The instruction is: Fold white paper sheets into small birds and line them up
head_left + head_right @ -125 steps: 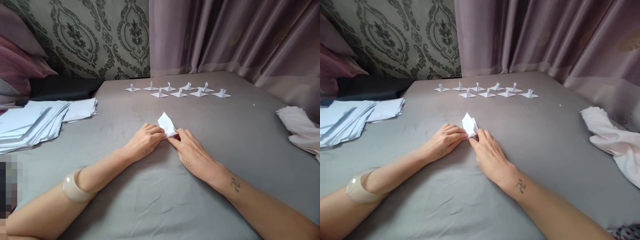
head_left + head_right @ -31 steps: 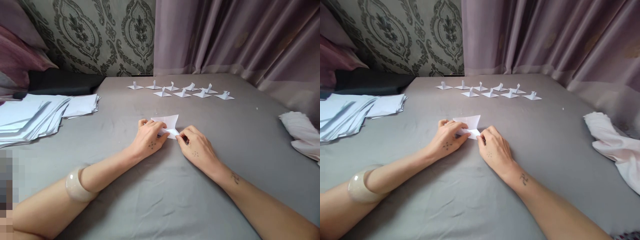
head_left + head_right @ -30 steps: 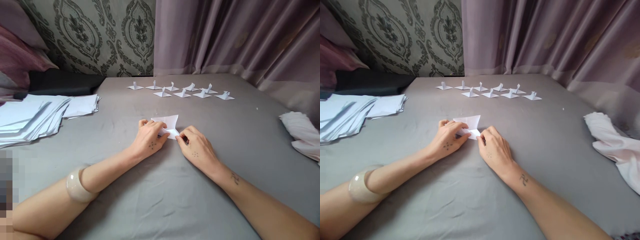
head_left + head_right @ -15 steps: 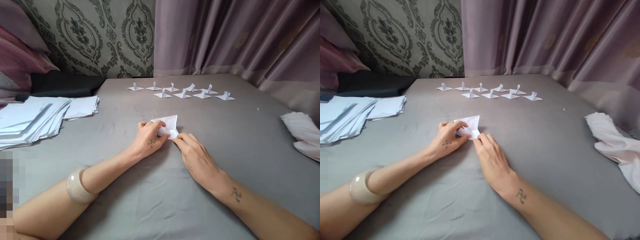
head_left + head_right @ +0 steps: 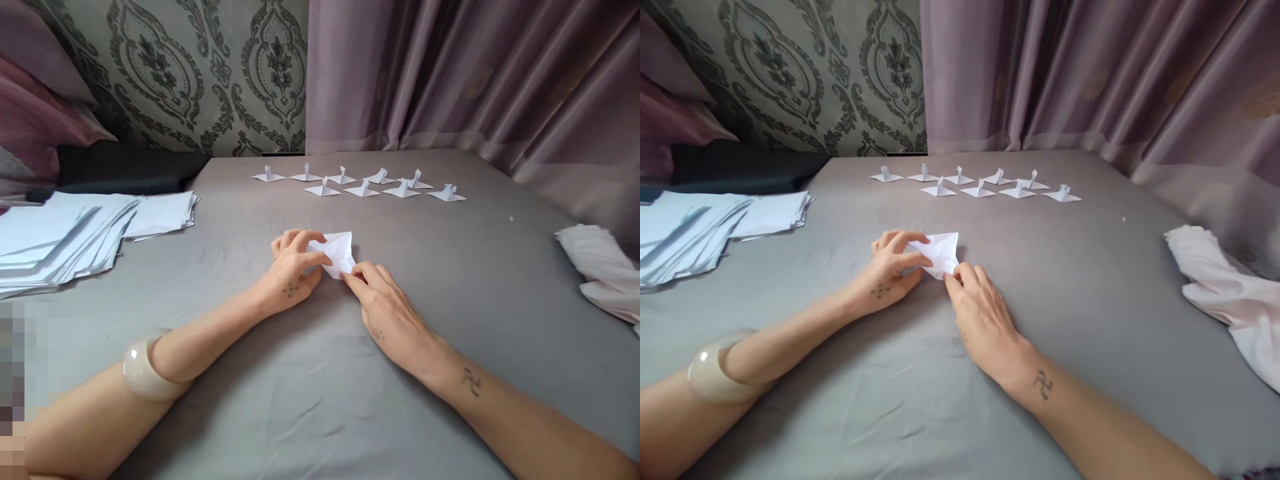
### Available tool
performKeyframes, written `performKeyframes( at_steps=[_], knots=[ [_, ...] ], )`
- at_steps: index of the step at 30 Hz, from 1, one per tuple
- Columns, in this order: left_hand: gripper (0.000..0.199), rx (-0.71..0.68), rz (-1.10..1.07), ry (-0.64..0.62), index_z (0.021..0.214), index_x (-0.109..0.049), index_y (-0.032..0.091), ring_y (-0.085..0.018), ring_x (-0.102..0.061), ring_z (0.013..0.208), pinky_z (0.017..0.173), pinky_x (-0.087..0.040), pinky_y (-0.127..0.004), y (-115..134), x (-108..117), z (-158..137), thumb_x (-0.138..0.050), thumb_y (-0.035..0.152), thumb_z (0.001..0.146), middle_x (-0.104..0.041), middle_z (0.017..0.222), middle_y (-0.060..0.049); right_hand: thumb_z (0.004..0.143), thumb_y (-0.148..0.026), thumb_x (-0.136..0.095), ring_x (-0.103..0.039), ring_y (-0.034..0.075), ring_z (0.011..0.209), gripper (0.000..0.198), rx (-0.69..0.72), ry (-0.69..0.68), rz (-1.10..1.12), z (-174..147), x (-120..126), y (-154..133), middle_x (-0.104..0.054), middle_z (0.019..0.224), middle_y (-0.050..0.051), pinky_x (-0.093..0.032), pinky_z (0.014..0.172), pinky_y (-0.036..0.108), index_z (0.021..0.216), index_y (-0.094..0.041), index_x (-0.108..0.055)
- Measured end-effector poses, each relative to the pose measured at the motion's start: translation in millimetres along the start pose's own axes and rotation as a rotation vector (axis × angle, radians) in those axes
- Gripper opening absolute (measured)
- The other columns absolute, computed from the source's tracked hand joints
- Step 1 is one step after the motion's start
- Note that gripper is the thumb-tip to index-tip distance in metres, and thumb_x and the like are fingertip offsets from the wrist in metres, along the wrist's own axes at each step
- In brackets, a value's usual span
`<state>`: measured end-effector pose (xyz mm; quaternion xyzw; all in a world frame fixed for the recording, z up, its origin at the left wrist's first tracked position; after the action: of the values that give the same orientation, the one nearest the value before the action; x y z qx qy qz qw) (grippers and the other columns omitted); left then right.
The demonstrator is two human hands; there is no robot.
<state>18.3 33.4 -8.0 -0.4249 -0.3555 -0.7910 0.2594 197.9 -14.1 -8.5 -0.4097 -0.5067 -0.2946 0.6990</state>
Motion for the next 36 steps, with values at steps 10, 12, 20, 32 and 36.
performKeyframes(
  at_steps=[10,12,20,32,36],
  knots=[
    [0.018,-0.142,0.117,-0.001,0.095,-0.058,0.020,-0.018,-0.054,0.086,0.082,-0.033,-0.037,9,-5,-3,-0.041,0.025,0.097,-0.066,0.097,-0.005,0.086,0.000,-0.037,-0.047,0.020,0.086,0.037,-0.001,-0.005,-0.041,0,0,1,-0.053,0.103,0.008,-0.043,0.070,0.031,0.106,-0.022,-0.060],
    [0.023,-0.176,0.092,-0.033,0.094,-0.061,0.019,-0.017,-0.057,0.086,0.082,-0.032,-0.037,10,-5,-2,-0.039,0.022,0.099,-0.069,0.098,-0.005,0.086,0.000,-0.037,-0.046,0.019,0.084,0.035,-0.007,-0.017,-0.052,1,1,1,-0.052,0.099,0.007,-0.043,0.068,0.030,0.101,-0.022,-0.060],
    [0.029,-0.296,0.113,-0.134,0.101,-0.067,0.018,-0.018,-0.061,0.088,0.084,-0.035,-0.037,14,-4,-4,-0.039,0.022,0.098,-0.070,0.100,-0.007,0.087,-0.001,-0.036,-0.048,0.018,0.082,0.032,-0.039,-0.098,-0.063,-5,14,-1,-0.053,0.094,0.006,-0.041,0.065,0.029,0.094,-0.021,-0.060],
    [0.037,-0.356,0.228,-0.292,0.125,-0.059,0.024,-0.021,-0.054,0.089,0.086,-0.032,-0.040,15,1,-2,-0.032,0.027,0.099,-0.062,0.100,-0.008,0.084,-0.015,-0.039,-0.062,0.019,0.090,0.033,-0.359,-0.250,-0.044,-1,52,39,-0.070,0.100,-0.001,-0.040,0.070,0.029,0.093,-0.027,-0.069],
    [0.047,-0.325,0.238,-0.300,0.128,-0.057,0.027,-0.022,-0.050,0.087,0.085,-0.033,-0.041,19,-1,-2,-0.032,0.052,0.096,-0.057,0.097,-0.008,0.083,-0.016,-0.039,-0.063,0.020,0.087,0.031,-0.386,-0.234,-0.033,1,50,40,-0.072,0.096,-0.002,-0.040,0.068,0.030,0.087,-0.027,-0.068]
  ],
)
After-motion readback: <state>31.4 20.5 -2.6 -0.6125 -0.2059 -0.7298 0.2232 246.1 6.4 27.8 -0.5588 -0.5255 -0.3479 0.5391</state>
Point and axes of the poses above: each hand's wrist, its own z-axis towards the middle knuckle, its own x-axis out of the back of the hand, y = z × x, the point moved 2 cm from there along z, towards the middle knuckle
